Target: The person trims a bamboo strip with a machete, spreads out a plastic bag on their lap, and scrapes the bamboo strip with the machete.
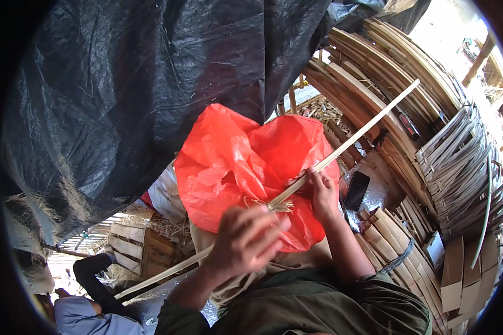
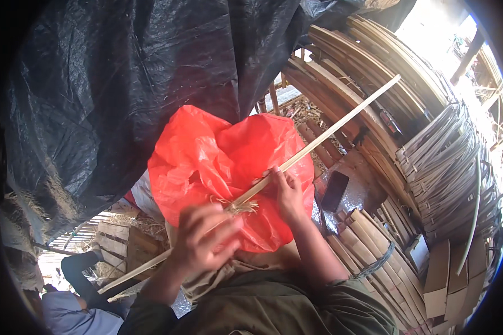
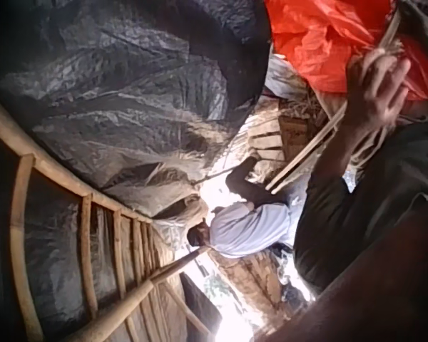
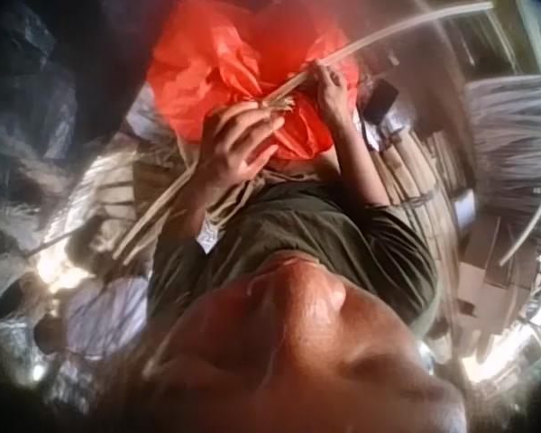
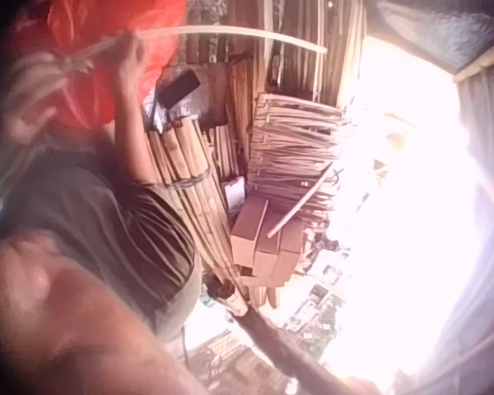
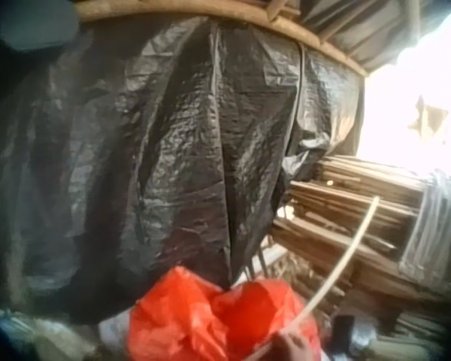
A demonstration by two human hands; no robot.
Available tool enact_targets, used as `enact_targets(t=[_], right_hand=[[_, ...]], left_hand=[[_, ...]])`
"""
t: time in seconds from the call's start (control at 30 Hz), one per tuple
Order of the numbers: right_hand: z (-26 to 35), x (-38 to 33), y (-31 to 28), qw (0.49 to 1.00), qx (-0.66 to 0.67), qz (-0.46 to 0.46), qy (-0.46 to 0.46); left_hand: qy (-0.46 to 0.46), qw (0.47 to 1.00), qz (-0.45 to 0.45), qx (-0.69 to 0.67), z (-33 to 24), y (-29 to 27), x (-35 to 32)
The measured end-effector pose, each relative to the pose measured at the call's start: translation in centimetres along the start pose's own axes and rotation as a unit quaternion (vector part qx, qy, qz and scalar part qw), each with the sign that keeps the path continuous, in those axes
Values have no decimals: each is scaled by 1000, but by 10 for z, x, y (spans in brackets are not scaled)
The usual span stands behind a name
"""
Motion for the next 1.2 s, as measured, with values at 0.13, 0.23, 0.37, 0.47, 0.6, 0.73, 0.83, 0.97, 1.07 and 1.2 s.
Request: enact_targets(t=[0.13,0.23,0.37,0.47,0.6,0.73,0.83,0.97,1.07,1.2], right_hand=[[1,6,-6,998,-51,-10,24],[1,13,-6,998,-61,-18,8],[4,18,7,997,-72,-27,-6],[16,30,11,994,-94,-15,-54],[26,39,8,996,-69,-11,-55],[27,41,3,996,-35,-51,-59],[28,38,5,996,-5,-63,-56],[19,41,7,997,44,-52,-38],[22,41,6,996,38,-68,-32],[33,52,9,999,13,-19,-46]], left_hand=[[76,988,128,-48,-29,47,-47],[-24,978,189,90,5,91,-66],[-92,985,130,67,15,107,-80],[-39,985,-101,133,-1,97,-99],[-116,965,-212,-100,29,57,-91],[-59,964,160,-205,37,107,-66],[-111,990,84,29,42,108,-41],[-158,987,17,22,53,138,-41],[-238,969,25,54,68,158,-34],[-239,966,42,90,81,158,-18]])
Point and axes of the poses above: each hand's wrist, its own x-axis towards the middle knuckle, its own y-axis out of the palm, z = x × y, the point moved 5 cm from there along x, towards the middle knuckle, and after that the axes turned 12 degrees about x, right-handed, at the moved point
